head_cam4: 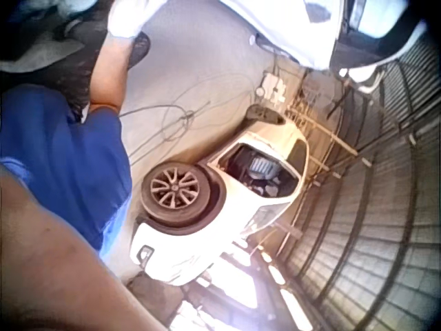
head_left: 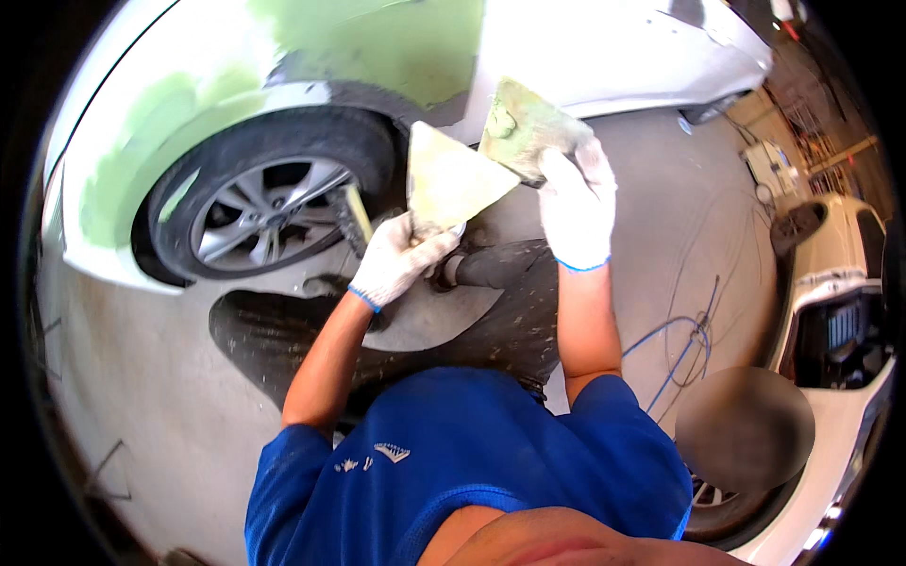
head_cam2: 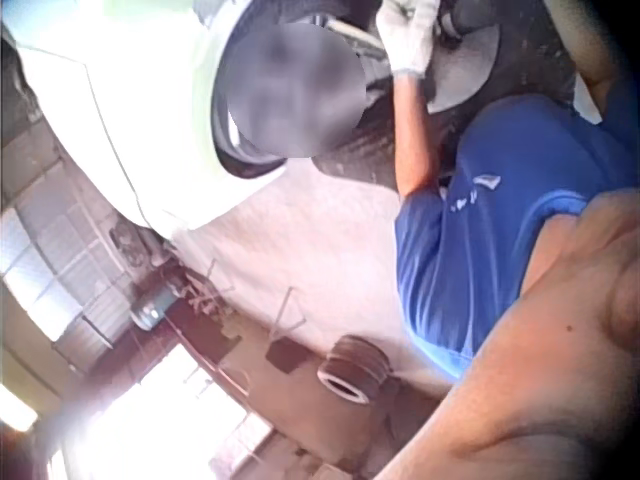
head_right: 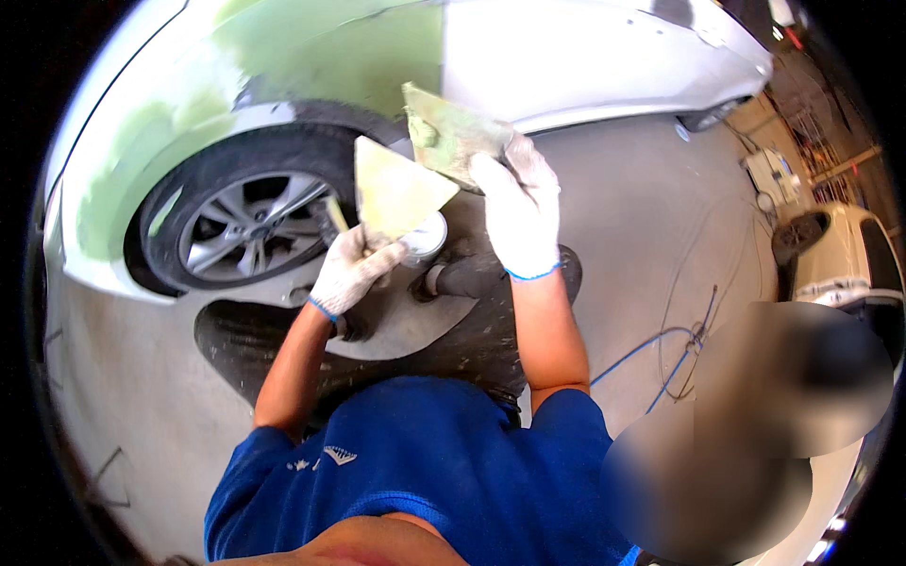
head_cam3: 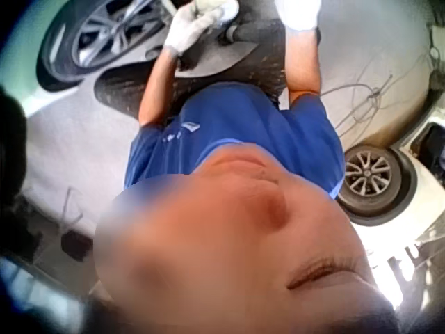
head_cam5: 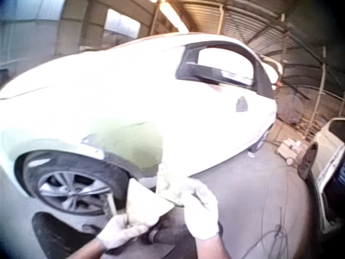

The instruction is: The person applies green body filler to the front fender of a white car using a spreader and a smaller scraper. They repeatedly scoop filler from a container and smooth it over the wheel arch and fender surface, then move to the hood to apply filler near the headlight.

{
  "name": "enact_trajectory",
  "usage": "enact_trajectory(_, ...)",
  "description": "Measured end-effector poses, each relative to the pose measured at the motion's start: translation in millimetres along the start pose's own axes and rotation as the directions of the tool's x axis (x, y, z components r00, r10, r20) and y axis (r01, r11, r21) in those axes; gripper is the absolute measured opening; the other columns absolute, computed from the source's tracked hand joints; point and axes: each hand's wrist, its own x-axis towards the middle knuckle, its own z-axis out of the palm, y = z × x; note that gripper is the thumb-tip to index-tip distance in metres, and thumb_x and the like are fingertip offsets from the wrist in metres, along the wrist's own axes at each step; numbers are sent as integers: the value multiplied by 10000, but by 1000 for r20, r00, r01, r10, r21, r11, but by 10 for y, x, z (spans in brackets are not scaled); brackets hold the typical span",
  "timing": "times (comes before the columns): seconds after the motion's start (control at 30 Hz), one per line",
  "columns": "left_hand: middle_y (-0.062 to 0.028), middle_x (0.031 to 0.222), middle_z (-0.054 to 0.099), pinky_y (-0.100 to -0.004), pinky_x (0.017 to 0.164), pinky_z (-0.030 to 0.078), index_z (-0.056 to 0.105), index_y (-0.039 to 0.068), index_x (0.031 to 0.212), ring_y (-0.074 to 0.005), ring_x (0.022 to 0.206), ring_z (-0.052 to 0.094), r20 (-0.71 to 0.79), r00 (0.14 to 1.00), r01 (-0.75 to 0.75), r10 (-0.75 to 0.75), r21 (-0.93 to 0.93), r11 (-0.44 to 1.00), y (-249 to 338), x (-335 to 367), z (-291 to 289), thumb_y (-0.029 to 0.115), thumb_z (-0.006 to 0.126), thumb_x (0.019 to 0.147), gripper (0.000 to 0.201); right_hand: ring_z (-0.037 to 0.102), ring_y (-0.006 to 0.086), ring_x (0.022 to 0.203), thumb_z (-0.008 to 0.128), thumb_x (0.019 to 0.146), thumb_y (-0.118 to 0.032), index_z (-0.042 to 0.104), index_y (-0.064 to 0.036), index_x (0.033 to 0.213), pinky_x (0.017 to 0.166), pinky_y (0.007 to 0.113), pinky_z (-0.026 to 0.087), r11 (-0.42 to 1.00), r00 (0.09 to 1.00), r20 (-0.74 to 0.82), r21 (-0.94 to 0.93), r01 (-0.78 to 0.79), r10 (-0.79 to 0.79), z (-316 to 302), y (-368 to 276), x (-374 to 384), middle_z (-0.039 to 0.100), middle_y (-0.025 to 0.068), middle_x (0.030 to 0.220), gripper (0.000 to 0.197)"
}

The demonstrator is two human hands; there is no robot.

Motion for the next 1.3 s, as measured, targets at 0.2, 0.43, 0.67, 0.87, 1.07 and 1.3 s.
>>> enact_trajectory(0.2, 23, 751, 619, -219, 543, 417, 653, 28, 993, -36, 604, 510, -139, 974, -192, 177, -104, 976, -55, -101, -129, 238, 780, 901, 262, 653, 241, 999, 586, 937, 1, 713, -11, 1150, 903, 319, 505, 704, 947, 320, -675, 221, 9, 198, -100, -8, 673, 132, 1087, 248)
enact_trajectory(0.43, 40, 667, 584, -219, 488, 383, 662, 42, 950, -42, 547, 496, -100, 986, -141, 130, -108, 984, -126, -168, -164, 240, 760, 921, 222, 652, 209, 1025, 606, 934, 5, 683, 37, 1176, 938, 292, 495, 875, 995, 39, -480, -65, 96, 140, 167, -1, 695, 112, 1122, 256)
enact_trajectory(0.67, 25, 744, 639, -196, 475, 388, 660, 58, 1036, -33, 531, 490, -171, 976, -166, 135, -179, 970, -62, -163, -275, 249, 749, 937, 233, 618, 175, 1082, 625, 943, -25, 641, 95, 1205, 970, 274, 473, 841, 967, 147, -531, -102, 210, 156, 196, -37, 675, 115, 1170, 289)
enact_trajectory(0.87, 35, 648, 586, -213, 478, 396, 632, 94, 814, -38, 530, 496, -200, 969, -179, 148, -144, 973, -149, -145, -259, 249, 748, 938, 229, 618, 136, 1042, 633, 961, -52, 642, 99, 1198, 930, 270, 497, 926, 980, -127, -328, -186, 152, 158, 246, -5, 683, 84, 1138, 282)
enact_trajectory(1.07, -17, 937, 691, -221, 688, 482, 671, -18, 1128, -57, 771, 568, -145, 988, -26, 55, 192, 981, -256, -144, -165, 263, 759, 933, 353, 619, 123, 993, 608, 942, -12, 684, 74, 1112, 900, 263, 507, 925, 983, 127, -373, -74, 130, 186, 195, -139, 670, 86, 1077, 205)
enact_trajectory(1.3, 9, 609, 581, -230, 469, 393, 619, 65, 872, -74, 493, 503, -208, 971, -133, 118, -59, 989, -318, -209, 78, 237, 735, 941, 218, 617, 177, 1084, 600, 959, -34, 664, 80, 1191, 971, 288, 478, 828, 939, 210, -548, -119, 274, -16, 88, -68, 654, 119, 1152, 266)
